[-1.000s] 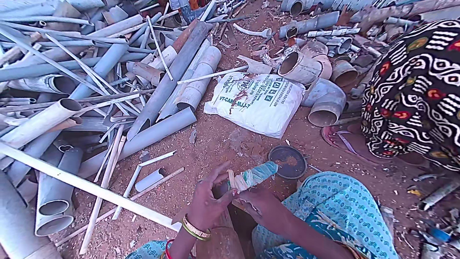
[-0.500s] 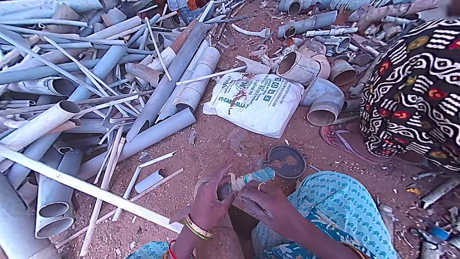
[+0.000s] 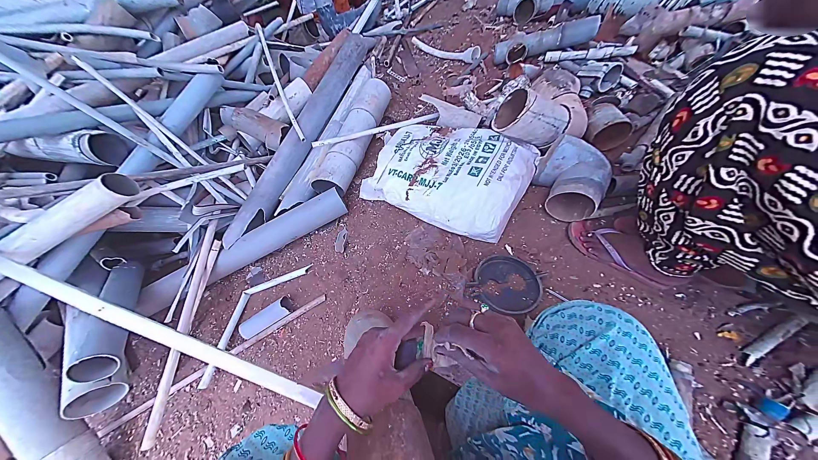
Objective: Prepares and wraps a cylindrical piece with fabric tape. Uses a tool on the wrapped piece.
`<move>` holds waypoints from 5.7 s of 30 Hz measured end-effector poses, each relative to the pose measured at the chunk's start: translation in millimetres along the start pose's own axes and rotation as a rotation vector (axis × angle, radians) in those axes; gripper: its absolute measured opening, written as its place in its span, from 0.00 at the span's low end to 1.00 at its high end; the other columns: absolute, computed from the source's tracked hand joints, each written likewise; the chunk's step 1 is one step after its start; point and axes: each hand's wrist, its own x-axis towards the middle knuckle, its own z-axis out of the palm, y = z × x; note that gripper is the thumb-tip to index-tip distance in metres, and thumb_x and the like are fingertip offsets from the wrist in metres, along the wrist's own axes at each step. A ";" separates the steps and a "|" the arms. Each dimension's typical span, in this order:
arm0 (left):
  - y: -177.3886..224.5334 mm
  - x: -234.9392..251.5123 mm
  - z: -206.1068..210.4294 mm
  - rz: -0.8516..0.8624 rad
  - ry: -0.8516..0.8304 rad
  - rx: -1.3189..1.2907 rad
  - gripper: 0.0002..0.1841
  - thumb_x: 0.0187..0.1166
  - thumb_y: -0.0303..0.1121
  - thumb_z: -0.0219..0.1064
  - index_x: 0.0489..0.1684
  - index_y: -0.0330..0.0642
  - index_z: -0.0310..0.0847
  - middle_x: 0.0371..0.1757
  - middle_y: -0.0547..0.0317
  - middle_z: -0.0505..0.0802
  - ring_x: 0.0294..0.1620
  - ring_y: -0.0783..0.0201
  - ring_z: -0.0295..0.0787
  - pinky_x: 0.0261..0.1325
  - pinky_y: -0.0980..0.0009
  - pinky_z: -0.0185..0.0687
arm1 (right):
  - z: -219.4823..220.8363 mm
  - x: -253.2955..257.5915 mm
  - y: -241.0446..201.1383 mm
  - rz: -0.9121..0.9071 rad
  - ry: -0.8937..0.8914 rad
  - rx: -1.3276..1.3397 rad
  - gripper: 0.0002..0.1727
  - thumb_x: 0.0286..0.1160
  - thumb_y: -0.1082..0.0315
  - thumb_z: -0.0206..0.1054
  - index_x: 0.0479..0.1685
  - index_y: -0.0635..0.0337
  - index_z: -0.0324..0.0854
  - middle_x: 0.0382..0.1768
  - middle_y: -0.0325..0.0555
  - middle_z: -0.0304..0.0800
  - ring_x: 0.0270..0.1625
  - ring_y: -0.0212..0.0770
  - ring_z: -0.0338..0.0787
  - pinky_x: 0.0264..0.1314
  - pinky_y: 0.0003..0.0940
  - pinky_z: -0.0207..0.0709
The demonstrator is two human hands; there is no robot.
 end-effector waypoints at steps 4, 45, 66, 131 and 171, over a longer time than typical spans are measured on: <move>3.1 -1.2 -0.9 -0.018 -0.086 -0.055 0.42 0.67 0.26 0.75 0.88 0.33 0.62 0.56 0.48 0.96 0.52 0.60 0.96 0.56 0.66 0.88 | -12.5 -1.2 9.1 0.059 -0.167 0.238 0.10 0.76 0.69 0.64 0.38 0.61 0.91 0.37 0.50 0.93 0.41 0.43 0.91 0.45 0.32 0.80; 6.7 -5.2 18.3 0.183 0.102 0.486 0.39 0.60 0.24 0.77 0.81 0.36 0.74 0.45 0.43 0.96 0.37 0.45 0.96 0.38 0.51 0.90 | -5.8 -2.8 33.3 0.358 -0.583 0.702 0.18 0.73 0.69 0.69 0.55 0.77 0.86 0.49 0.61 0.91 0.50 0.34 0.87 0.57 0.26 0.77; 7.2 -12.3 -14.8 -0.031 -0.002 0.120 0.43 0.70 0.32 0.73 0.91 0.34 0.57 0.33 0.54 0.92 0.24 0.67 0.84 0.30 0.72 0.83 | 9.7 -12.5 43.1 0.306 -0.705 1.153 0.39 0.76 0.49 0.70 0.77 0.74 0.73 0.75 0.47 0.80 0.74 0.22 0.78 0.74 0.19 0.72; -0.3 -9.1 -1.6 0.030 0.157 0.321 0.23 0.68 0.20 0.67 0.66 0.35 0.83 0.35 0.51 0.90 0.22 0.61 0.83 0.27 0.68 0.81 | 10.0 -0.5 41.2 0.675 -0.473 0.523 0.17 0.86 0.61 0.62 0.43 0.72 0.84 0.20 0.37 0.74 0.19 0.23 0.69 0.25 0.20 0.66; -21.6 -3.2 -5.0 -0.337 0.217 0.318 0.09 0.77 0.19 0.61 0.31 0.37 0.89 0.31 0.52 0.86 0.26 0.60 0.80 0.29 0.62 0.76 | -0.4 -4.6 -36.8 -0.057 -0.530 1.287 0.14 0.82 0.65 0.65 0.34 0.69 0.81 0.20 0.42 0.74 0.24 0.24 0.74 0.28 0.14 0.65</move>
